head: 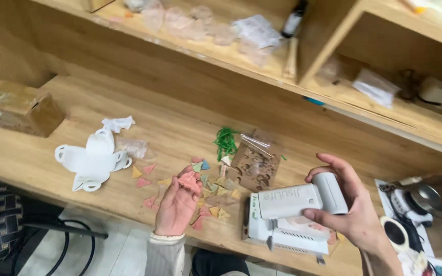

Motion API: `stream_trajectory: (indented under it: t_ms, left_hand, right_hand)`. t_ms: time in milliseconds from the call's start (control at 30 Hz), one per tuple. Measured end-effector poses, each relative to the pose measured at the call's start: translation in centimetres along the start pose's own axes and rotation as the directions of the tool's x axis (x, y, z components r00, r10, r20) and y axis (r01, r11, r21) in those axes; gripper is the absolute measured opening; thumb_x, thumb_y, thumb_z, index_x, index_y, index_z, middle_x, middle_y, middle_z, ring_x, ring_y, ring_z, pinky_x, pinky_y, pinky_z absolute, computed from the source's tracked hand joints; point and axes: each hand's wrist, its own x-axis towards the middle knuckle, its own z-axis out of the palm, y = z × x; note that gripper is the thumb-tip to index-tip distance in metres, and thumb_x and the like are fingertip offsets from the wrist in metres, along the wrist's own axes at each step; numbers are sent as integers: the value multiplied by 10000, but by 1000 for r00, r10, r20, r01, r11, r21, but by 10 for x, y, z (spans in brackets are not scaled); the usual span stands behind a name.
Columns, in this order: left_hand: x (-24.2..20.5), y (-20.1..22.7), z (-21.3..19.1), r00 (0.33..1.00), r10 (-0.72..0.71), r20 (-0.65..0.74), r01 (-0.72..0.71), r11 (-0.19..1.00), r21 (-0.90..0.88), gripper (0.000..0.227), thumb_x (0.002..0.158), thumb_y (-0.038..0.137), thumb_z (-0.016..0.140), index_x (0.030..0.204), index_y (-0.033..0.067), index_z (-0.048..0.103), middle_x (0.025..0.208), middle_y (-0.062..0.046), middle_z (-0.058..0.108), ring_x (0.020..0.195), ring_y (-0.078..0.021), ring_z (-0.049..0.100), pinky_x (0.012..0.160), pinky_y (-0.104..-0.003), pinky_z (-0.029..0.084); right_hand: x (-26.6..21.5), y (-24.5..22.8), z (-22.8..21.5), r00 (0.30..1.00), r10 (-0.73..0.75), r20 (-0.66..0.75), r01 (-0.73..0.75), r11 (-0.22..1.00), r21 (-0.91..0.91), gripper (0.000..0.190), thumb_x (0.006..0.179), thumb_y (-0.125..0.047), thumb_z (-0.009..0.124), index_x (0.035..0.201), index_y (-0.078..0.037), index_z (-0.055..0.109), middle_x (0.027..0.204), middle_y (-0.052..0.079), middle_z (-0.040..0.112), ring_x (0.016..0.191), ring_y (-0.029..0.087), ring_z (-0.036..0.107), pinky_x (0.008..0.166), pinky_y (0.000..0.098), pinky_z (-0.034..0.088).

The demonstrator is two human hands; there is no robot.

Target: Painting or cleaning small pink wax figurines on a scale and workbench.

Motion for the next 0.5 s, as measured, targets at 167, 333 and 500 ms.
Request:
stream_trajectory:
  t_ms: [167,333,500]
  left_hand:
    - [8,-69,74,990,-133,55,133,991,0,480,1056,323,541,1420,12,502,1287,-158,616,1141,-259,603,1001,-366,496]
    - [-10,-121,131,977,-184,111,177,982,71,465,1076,340,539,1412,19,521,1236,-160,632,1084,-246,621,970,-370,520]
    - [-14,-152,164,989,-110,104,107,994,32,428,1097,319,553,1365,-13,526,1224,-154,634,1072,-233,617,972,-364,515]
  right_hand:
    - [-54,33,-60,996,-86,-38,92,797,596,976,670,-62,872,1534,11,424,1185,191,637,1133,274,630,1000,388,506]
    - [-93,78,-100,983,77,-165,136,297,945,848,816,-412,817,1417,66,456,1231,213,634,1191,312,618,1075,420,514]
    - [-98,110,-131,997,12,-79,77,136,988,432,908,-298,594,1189,28,554,983,255,647,911,367,609,806,434,517]
